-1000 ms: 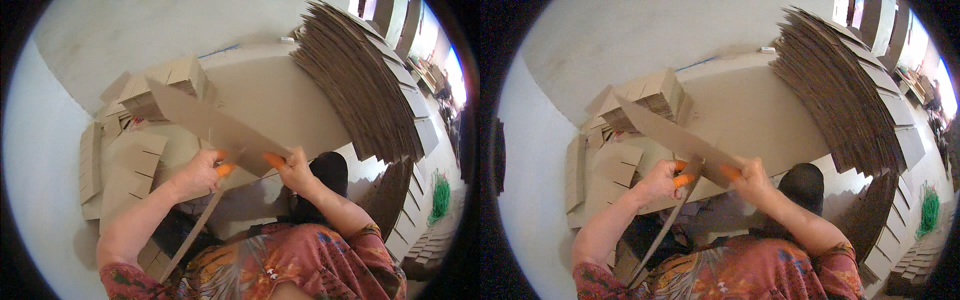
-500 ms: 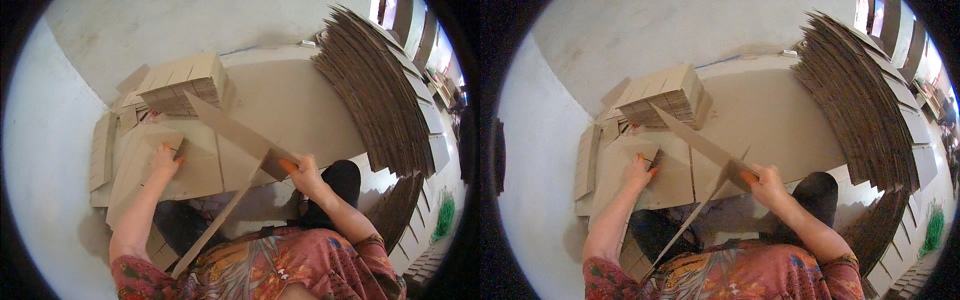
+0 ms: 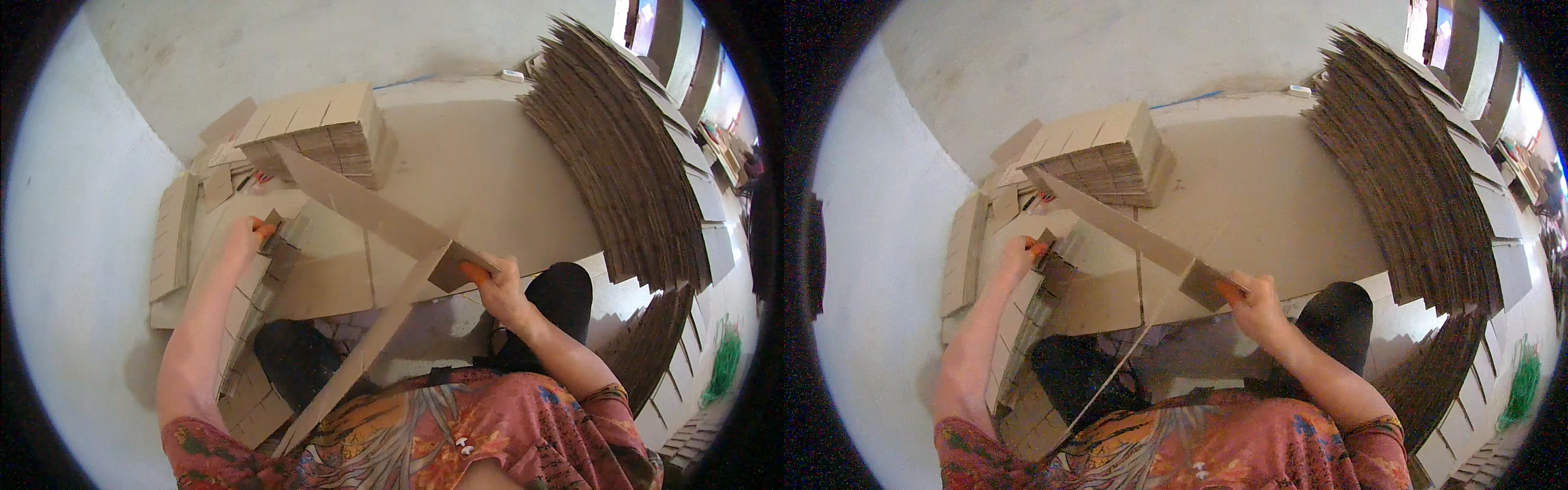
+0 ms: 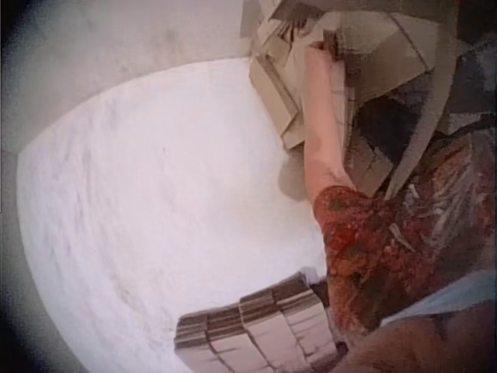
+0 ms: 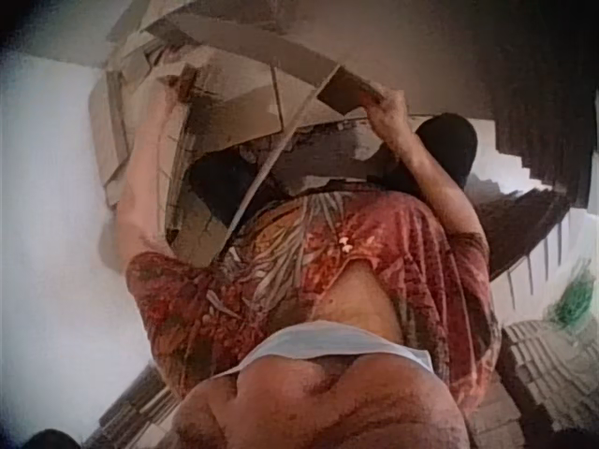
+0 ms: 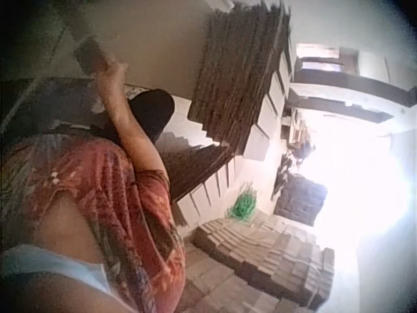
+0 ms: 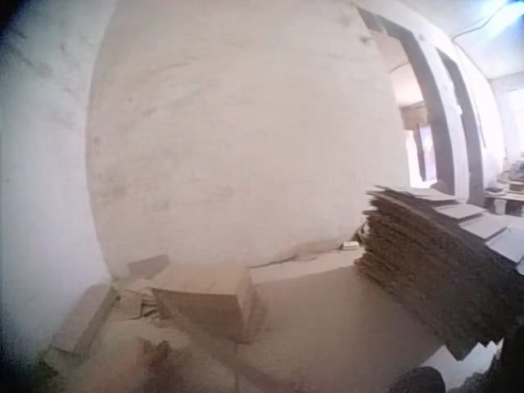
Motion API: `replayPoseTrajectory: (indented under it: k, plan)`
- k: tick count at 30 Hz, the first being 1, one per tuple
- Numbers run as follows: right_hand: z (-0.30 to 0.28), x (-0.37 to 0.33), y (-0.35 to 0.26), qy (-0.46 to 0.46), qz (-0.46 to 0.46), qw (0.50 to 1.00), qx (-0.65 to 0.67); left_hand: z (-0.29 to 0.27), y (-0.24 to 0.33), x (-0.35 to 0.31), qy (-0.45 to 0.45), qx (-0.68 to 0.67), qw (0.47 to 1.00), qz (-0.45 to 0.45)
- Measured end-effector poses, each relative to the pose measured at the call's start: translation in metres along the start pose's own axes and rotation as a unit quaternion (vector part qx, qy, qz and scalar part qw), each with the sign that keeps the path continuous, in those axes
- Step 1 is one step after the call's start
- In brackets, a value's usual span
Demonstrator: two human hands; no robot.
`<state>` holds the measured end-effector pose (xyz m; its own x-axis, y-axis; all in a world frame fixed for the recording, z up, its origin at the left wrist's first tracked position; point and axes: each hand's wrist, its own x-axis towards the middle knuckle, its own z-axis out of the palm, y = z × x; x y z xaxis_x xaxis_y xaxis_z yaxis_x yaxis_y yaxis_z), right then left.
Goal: The person sits on the floor and repeatedly folds flat cardboard sheets into multi-compartment dividers. They pick up a sheet, fold along pre-scored lines to form a grid of cells, and place the finished divider onto a growing stack.
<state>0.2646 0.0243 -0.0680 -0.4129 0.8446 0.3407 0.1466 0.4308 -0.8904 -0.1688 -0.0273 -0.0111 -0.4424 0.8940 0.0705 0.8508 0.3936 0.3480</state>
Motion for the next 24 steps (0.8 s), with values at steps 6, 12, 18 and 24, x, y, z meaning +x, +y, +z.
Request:
replayPoseTrajectory:
  k: [6, 12, 18, 24]
  plan:
    - [0.0, 0.005, -0.028, 0.038, -0.103, 0.994, 0.024, -0.001, 0.08, -0.002, -0.122, -0.139, 0.983, -0.009]
    - [-0.01, -0.003, -0.011, 0.058, -0.062, 0.996, 0.014, 0.03, 0.141, -0.024, -0.224, -0.18, 0.956, 0.062]
    - [-0.026, -0.012, 0.0, 0.081, -0.059, 0.995, -0.023, 0.031, 0.174, -0.039, -0.214, -0.141, 0.957, 0.14]
    - [-0.046, -0.02, -0.003, 0.105, -0.024, 0.994, 0.035, 0.02, 0.196, -0.043, -0.222, -0.32, 0.92, 0.046]
